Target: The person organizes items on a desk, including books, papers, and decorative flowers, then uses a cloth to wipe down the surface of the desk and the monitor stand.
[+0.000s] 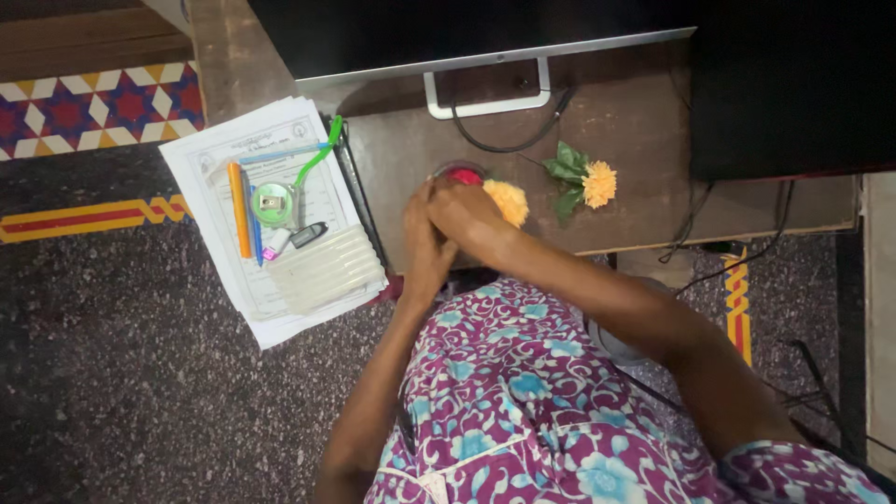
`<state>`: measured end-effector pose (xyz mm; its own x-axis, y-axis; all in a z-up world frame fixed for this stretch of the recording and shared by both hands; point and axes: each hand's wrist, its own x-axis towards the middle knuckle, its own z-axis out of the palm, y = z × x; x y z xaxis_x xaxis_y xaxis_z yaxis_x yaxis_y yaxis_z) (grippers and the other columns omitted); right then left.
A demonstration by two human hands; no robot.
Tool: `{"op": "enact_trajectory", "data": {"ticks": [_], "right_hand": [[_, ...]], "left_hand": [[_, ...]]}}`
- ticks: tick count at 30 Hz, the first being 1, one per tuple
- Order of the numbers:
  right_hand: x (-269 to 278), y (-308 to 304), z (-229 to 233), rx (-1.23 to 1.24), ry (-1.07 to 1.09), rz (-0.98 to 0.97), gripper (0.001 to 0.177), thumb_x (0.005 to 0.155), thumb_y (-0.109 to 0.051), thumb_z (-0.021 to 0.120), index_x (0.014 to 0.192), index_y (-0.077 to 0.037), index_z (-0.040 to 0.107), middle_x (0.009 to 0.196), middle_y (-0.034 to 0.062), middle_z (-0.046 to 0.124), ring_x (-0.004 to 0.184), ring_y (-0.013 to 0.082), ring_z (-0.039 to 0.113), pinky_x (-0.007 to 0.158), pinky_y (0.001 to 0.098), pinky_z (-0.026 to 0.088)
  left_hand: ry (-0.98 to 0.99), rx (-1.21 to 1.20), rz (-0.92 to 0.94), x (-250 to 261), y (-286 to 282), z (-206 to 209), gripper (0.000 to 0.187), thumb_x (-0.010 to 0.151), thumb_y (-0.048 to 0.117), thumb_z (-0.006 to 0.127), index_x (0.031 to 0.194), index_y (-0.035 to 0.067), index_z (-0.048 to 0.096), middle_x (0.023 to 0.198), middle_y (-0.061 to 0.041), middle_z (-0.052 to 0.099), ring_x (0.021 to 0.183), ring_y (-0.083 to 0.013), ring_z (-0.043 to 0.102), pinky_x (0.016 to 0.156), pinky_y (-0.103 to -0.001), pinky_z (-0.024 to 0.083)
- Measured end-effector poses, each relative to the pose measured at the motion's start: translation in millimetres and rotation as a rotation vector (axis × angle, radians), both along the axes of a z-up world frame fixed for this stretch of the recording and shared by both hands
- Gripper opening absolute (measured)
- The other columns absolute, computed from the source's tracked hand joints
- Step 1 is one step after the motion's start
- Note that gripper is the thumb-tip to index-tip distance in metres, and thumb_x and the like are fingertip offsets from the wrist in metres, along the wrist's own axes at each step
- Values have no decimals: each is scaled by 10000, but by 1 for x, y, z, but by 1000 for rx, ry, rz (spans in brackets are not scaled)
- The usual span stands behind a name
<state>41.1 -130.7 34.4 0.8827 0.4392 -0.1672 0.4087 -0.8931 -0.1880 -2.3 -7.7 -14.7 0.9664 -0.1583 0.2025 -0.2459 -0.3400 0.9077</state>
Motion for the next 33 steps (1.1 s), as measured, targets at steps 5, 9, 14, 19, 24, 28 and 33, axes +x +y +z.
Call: {"op": "enact_trajectory", "data": {"ticks": [5, 9, 14, 19, 24, 28, 33], "right_hand": [[2, -26, 56, 394, -132, 199, 326, 836, -57, 629, 1146, 2, 715, 1149, 194, 712, 1057, 358, 703, 832, 401, 579], [7, -93, 74, 616, -121, -235, 248, 973, -155, 688, 1203, -71, 724, 1160, 125, 702, 1072, 358, 691, 940, 430, 549], [19, -165, 4, 167, 8, -515, 432, 933, -299, 783, 1260, -42, 667, 1285, 228, 639, 1206, 443, 579, 1001, 531, 478], [-44, -175, -71, -1, 57, -673, 792, 731, -305, 870, 1444, -136, 567, 1348, 234, 518, 1200, 452, 522, 910, 546, 489], [-50, -217, -141, 162, -193, -602, 454, 815, -147, 801, 1247, -60, 695, 1219, 208, 643, 1129, 403, 614, 931, 503, 520], [-41, -245, -70, 280, -310, -527, 242, 867, -94, 804, 1072, 11, 730, 1050, 232, 662, 1004, 418, 617, 883, 498, 493], [-48, -213, 117, -50, -260, -334, 354, 841, -63, 809, 1192, -90, 777, 1106, 88, 701, 971, 273, 612, 842, 400, 527]], "left_hand": [[-33, -13, 4, 2, 1, 11, 807, 798, 60, 753, 1519, 29, 394, 1496, -223, 473, 1419, -426, 437, 1228, -479, 335], [-47, 114, 16, 1, 0, 23, 775, 814, 56, 765, 1507, 38, 418, 1512, -223, 460, 1419, -431, 425, 1212, -488, 337], [-35, 103, 11, 0, -2, 33, 759, 816, 35, 759, 1507, 43, 444, 1508, -206, 463, 1430, -423, 432, 1215, -481, 349], [-45, 117, 55, 3, -8, 27, 756, 807, 82, 811, 1475, 36, 461, 1443, -205, 480, 1363, -412, 468, 1171, -476, 367], [-78, 96, 31, 15, -19, 15, 789, 803, 93, 816, 1493, 25, 441, 1437, -218, 470, 1351, -425, 474, 1160, -478, 391], [-70, 133, -19, 27, -28, 13, 821, 770, 123, 834, 1481, 30, 434, 1411, -212, 487, 1317, -433, 488, 1126, -486, 408], [-65, 89, -86, 31, -53, 7, 835, 784, 134, 840, 1509, 54, 431, 1430, -206, 486, 1325, -425, 482, 1123, -482, 416]]}}
